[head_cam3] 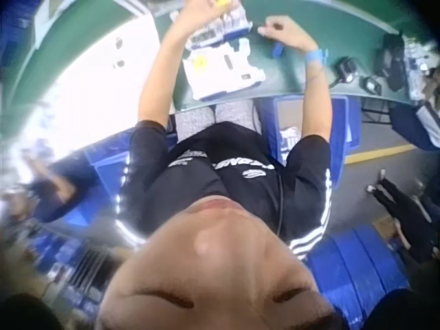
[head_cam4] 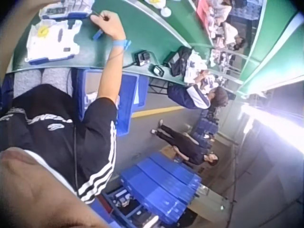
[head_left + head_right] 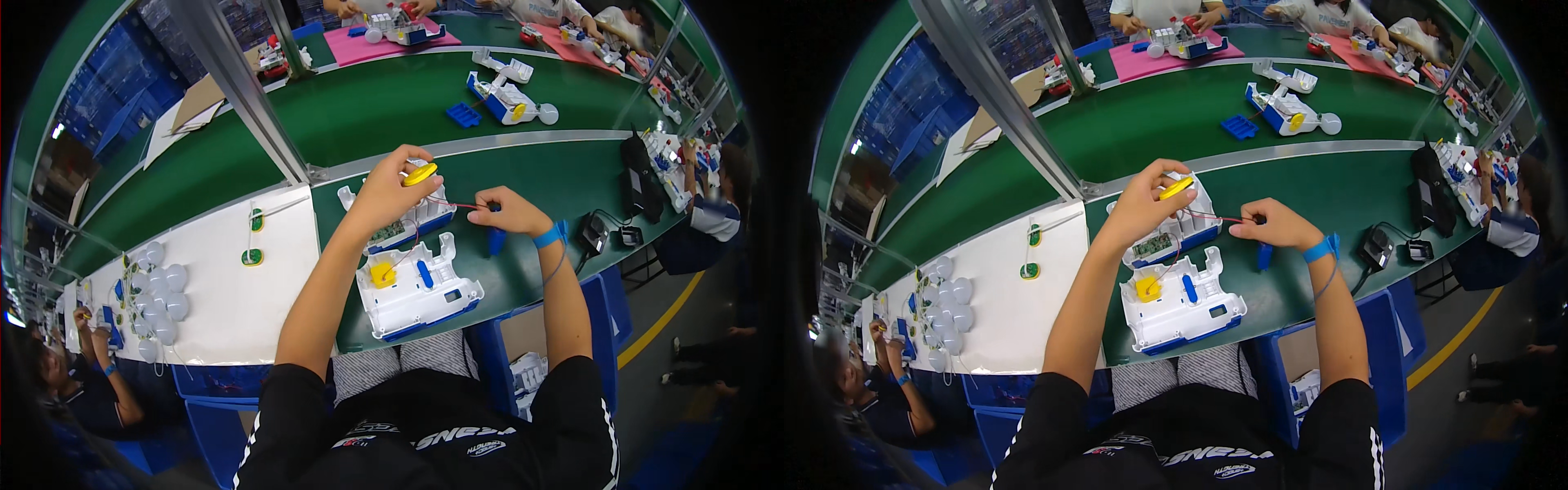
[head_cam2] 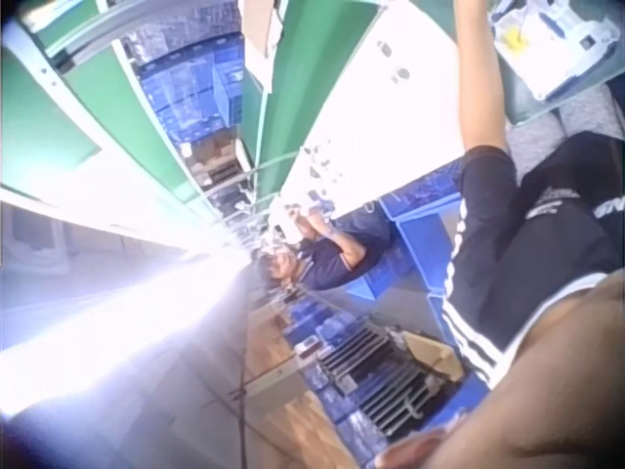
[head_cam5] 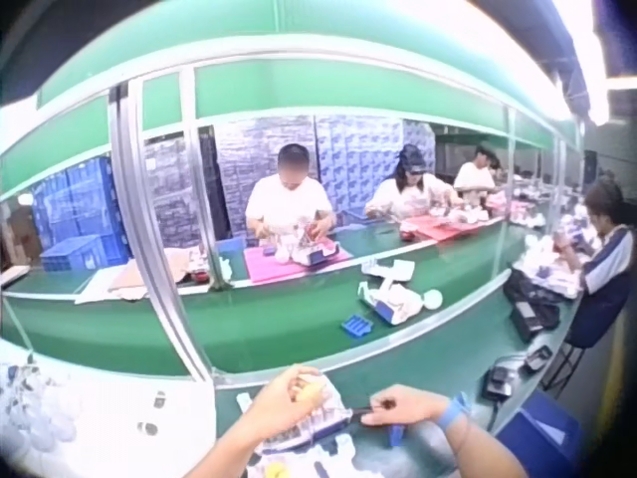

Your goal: Assembling electronic lighting components including wiring and casing on a production line.

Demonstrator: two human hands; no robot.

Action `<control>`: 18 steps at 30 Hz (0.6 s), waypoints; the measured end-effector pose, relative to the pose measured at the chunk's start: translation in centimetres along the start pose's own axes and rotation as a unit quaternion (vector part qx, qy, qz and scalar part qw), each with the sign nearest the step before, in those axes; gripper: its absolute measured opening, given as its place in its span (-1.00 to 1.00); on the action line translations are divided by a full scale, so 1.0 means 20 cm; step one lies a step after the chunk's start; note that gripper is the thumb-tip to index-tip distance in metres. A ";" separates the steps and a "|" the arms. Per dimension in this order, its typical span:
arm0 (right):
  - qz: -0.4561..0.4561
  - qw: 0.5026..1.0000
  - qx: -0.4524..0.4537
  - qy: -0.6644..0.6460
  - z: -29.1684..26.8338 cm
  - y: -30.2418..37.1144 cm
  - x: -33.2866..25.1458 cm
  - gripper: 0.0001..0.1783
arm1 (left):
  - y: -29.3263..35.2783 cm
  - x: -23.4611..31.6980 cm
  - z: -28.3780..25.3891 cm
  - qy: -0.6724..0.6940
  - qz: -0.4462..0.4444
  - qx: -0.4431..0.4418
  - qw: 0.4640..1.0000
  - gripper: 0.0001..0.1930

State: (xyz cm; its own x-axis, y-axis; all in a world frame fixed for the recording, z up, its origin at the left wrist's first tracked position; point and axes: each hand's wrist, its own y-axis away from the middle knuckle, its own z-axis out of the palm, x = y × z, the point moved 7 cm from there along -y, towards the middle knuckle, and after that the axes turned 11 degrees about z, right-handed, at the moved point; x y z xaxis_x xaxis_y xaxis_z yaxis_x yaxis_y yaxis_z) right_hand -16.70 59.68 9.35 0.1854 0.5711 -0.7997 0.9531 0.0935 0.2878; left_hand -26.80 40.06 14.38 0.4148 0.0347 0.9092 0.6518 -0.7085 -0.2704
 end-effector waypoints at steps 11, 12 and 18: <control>-0.073 0.971 -0.145 -0.173 0.12 0.12 -0.27 -0.68 | -0.11 -0.05 0.05 0.139 0.012 0.044 0.989 -0.67; -0.048 0.962 -0.155 -0.221 0.15 0.12 -0.26 -0.67 | -0.13 -0.06 0.07 0.139 0.011 0.040 0.989 -0.67; -0.100 0.963 0.138 -0.208 -0.05 0.07 -0.06 -0.77 | -0.13 -0.04 0.23 0.045 -0.008 -0.095 0.994 -0.66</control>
State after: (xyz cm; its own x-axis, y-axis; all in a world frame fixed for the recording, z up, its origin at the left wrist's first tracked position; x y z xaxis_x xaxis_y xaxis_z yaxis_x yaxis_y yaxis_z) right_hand -15.79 59.90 11.28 0.0176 0.1829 -0.9830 0.9964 -0.0851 0.0020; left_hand -25.91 45.06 12.88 0.3409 -0.0096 0.9400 0.5231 -0.8289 -0.1982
